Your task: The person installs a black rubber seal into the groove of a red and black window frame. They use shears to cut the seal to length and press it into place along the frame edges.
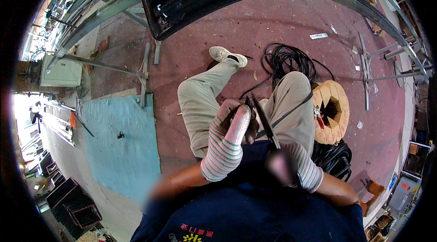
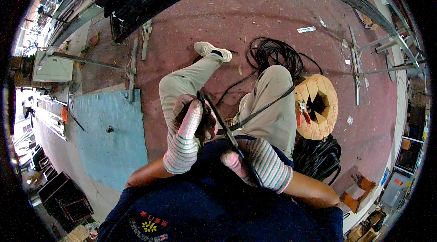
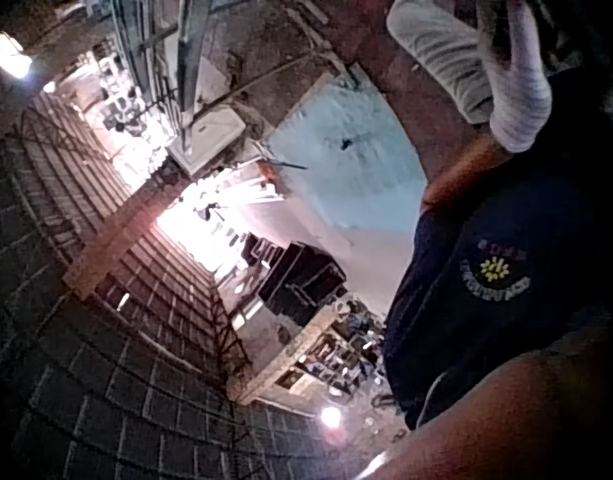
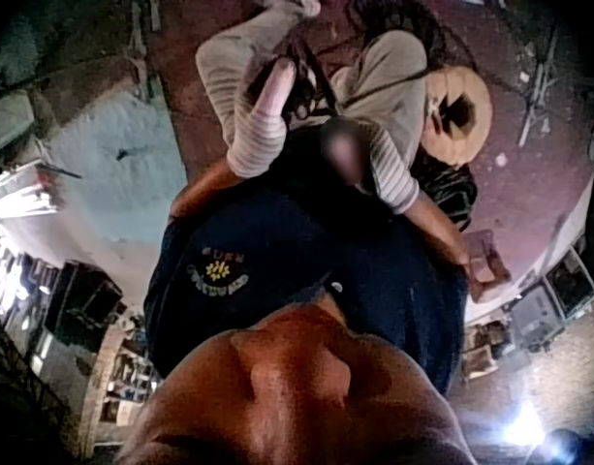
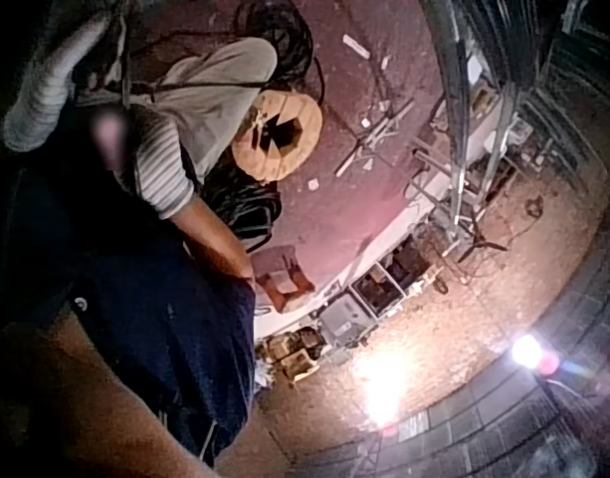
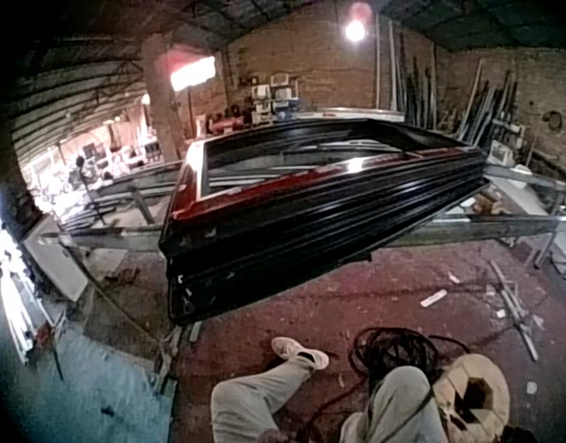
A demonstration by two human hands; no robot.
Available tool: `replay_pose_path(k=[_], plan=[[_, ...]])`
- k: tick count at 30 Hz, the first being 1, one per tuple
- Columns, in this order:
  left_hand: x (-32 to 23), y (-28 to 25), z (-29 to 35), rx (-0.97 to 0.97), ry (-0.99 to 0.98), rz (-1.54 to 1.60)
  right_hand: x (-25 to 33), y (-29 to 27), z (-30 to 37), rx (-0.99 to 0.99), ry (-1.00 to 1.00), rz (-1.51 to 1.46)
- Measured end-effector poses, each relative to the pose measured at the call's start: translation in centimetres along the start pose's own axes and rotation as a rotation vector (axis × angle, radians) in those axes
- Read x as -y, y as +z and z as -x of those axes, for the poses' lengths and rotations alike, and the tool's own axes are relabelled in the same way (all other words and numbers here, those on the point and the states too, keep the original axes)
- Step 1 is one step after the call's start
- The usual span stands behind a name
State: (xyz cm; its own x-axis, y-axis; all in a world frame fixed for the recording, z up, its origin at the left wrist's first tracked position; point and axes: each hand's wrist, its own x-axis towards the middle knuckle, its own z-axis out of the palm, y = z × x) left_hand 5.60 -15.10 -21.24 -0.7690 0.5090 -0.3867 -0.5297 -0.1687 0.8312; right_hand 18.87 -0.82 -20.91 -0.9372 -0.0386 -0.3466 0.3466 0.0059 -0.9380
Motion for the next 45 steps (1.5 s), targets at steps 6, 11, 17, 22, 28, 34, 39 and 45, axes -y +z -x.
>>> replay_pose_path(k=[6,11,17,22,28,34,39,45], plan=[[0.0,-0.1,0.1,0.093,-0.021,0.215,-0.7,-0.8,-0.7,-0.183,-0.113,0.148],[-0.2,0.0,0.0,0.161,0.032,0.348,-0.9,-2.1,-0.8,-0.247,-0.064,0.376],[-0.1,-0.2,-0.2,0.247,0.096,0.277,-0.9,-2.4,-0.9,-0.34,-0.063,0.306],[0.2,-0.2,0.0,0.331,0.106,0.423,0.1,-2.5,-0.5,-0.329,-0.054,0.236],[-0.8,0.0,0.9,0.229,0.016,0.341,1.7,-2.9,0.2,-0.242,0.003,0.408],[0.2,-0.9,0.6,0.377,0.008,0.558,2.7,-3.3,-0.3,-0.325,-0.182,0.698],[0.8,-1.2,0.8,0.471,-0.079,0.747,1.7,-4.0,-0.6,-0.447,-0.343,0.966],[0.8,-1.6,0.3,0.605,-0.033,0.742,1.9,-4.2,-0.4,-0.474,-0.355,0.983]])
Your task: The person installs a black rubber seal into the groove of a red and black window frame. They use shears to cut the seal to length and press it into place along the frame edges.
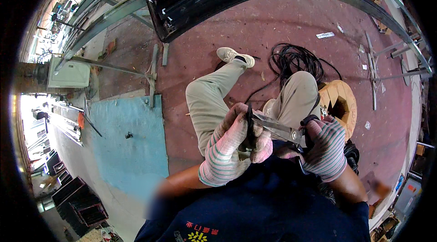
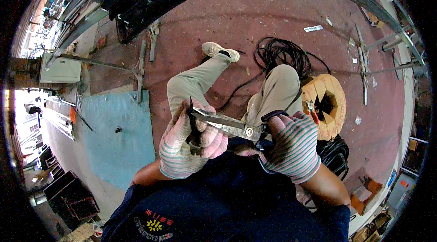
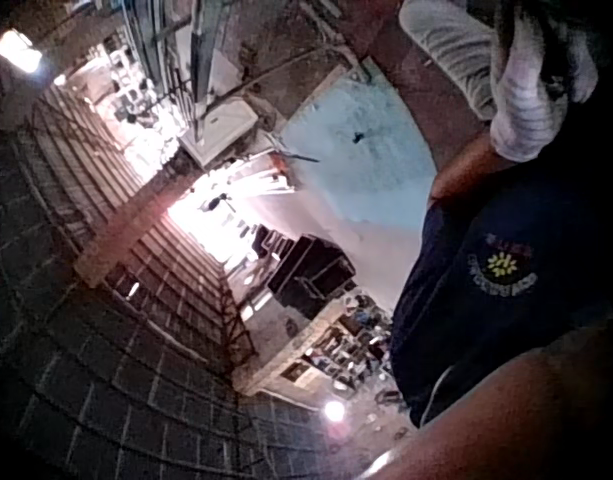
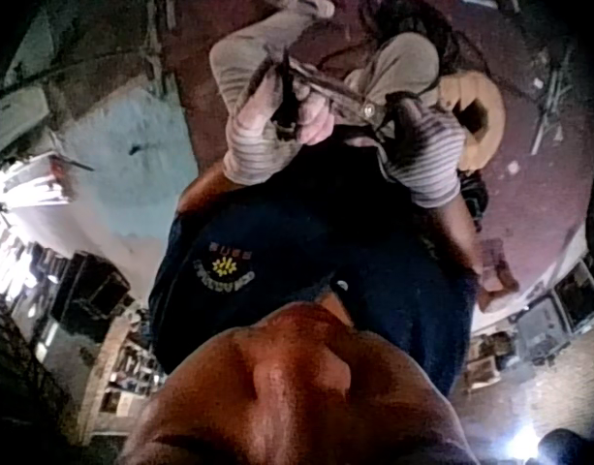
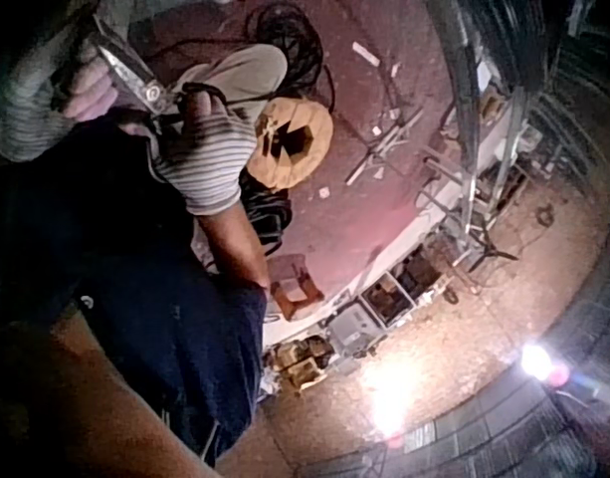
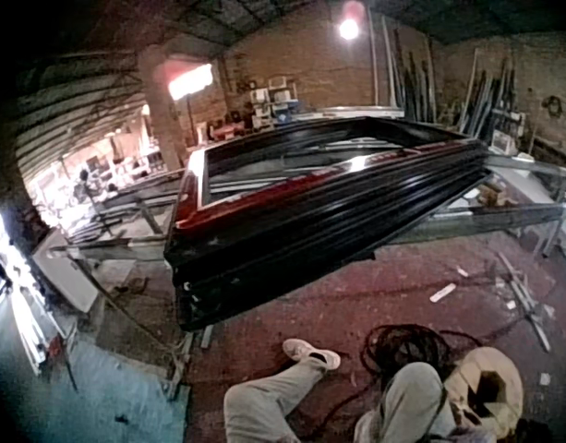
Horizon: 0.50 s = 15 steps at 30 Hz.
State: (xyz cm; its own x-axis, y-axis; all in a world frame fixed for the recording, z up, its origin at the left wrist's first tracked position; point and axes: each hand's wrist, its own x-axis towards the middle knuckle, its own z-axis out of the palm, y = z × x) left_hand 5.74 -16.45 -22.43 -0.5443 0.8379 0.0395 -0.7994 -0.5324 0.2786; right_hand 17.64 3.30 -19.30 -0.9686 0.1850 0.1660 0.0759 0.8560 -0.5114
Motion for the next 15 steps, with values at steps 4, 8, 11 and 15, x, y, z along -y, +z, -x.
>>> replay_pose_path(k=[4,8,11,15], plan=[[0.1,0.2,-0.1,-0.012,0.002,-0.02,-0.1,-0.5,-0.1,0.031,-0.034,0.06],[0.0,0.4,-0.4,0.006,-0.002,-0.054,-0.4,-0.6,0.1,0.06,-0.049,0.039],[-0.2,0.3,-0.6,0.032,-0.004,-0.1,-0.3,-0.9,0.1,0.079,-0.043,0.015],[-0.3,3.2,-0.7,-0.301,-0.062,-0.214,-0.2,-0.6,0.1,0.045,-0.058,-0.001]])
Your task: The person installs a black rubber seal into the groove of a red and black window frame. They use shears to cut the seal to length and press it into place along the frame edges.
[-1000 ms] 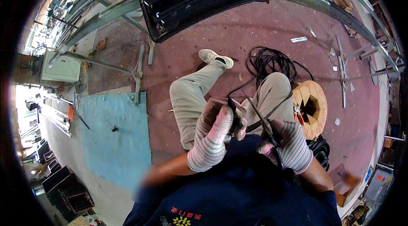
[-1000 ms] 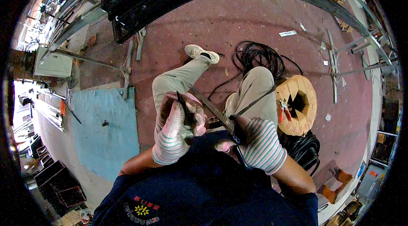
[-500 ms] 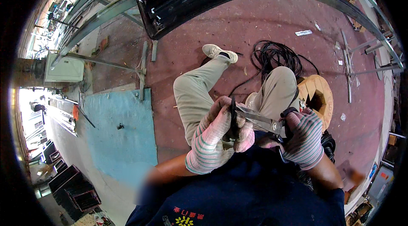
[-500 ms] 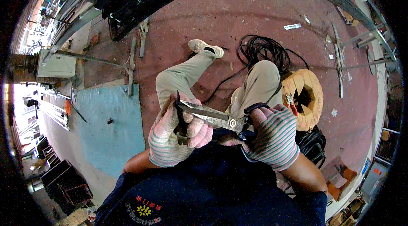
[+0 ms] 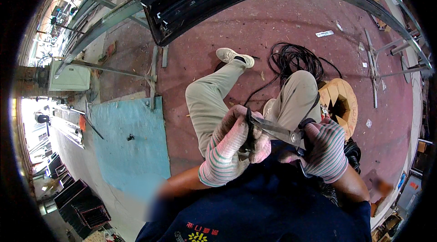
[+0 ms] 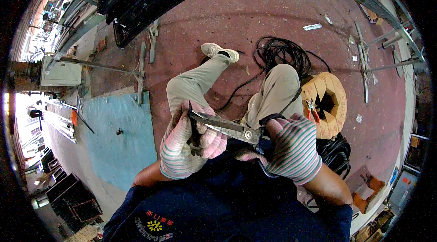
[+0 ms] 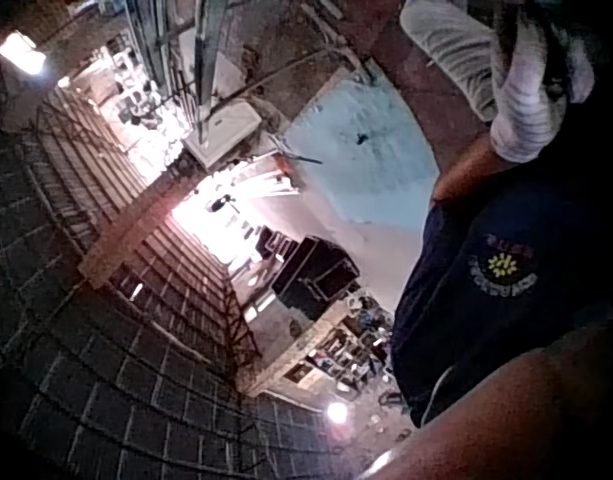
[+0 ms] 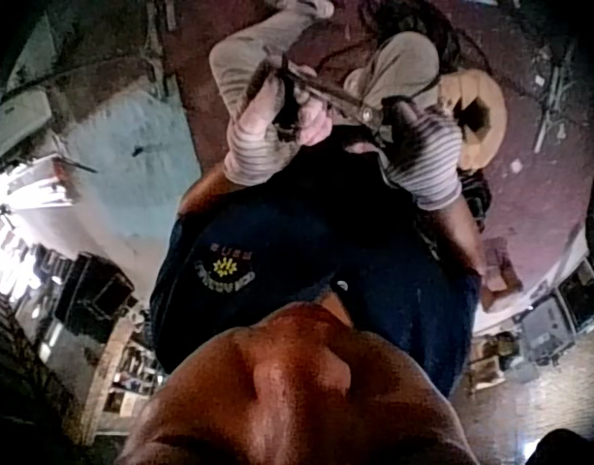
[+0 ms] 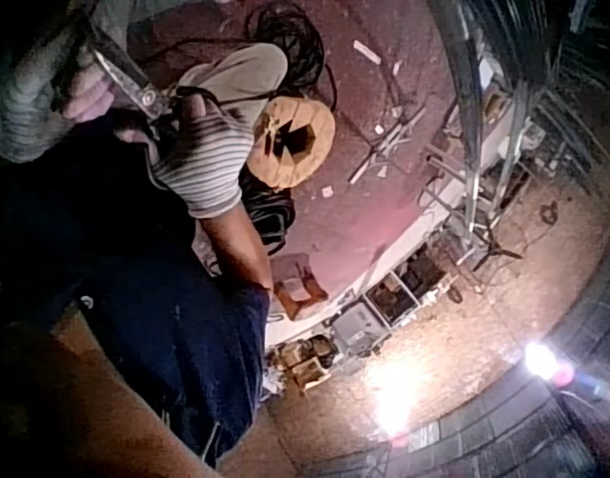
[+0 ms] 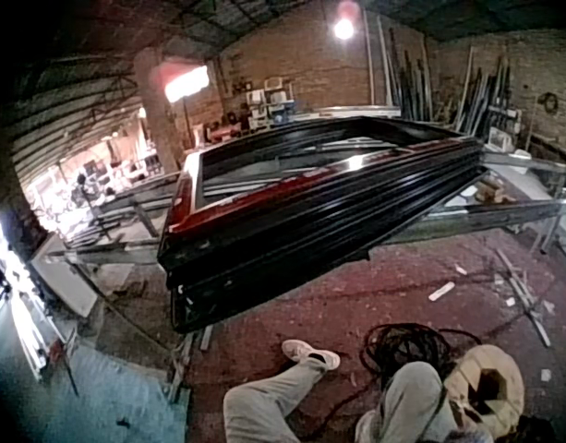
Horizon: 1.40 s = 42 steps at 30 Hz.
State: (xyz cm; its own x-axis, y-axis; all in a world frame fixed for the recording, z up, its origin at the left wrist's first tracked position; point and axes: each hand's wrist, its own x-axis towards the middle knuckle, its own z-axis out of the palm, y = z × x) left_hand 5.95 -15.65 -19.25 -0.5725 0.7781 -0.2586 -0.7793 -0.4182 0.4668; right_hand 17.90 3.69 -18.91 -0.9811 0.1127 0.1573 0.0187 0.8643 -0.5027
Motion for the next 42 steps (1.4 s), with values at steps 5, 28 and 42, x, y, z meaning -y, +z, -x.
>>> replay_pose_path(k=[5,28,42], plan=[[0.2,0.1,-0.1,0.036,-0.008,0.009,0.0,0.1,0.5,0.014,0.014,-0.004],[-0.4,-1.1,-1.2,0.058,0.241,-0.444,-2.3,0.0,-0.4,-0.006,0.399,-0.296],[0.0,-1.8,-0.4,-0.006,0.419,-0.549,-11.6,-1.0,-2.9,-0.157,0.496,0.004]])
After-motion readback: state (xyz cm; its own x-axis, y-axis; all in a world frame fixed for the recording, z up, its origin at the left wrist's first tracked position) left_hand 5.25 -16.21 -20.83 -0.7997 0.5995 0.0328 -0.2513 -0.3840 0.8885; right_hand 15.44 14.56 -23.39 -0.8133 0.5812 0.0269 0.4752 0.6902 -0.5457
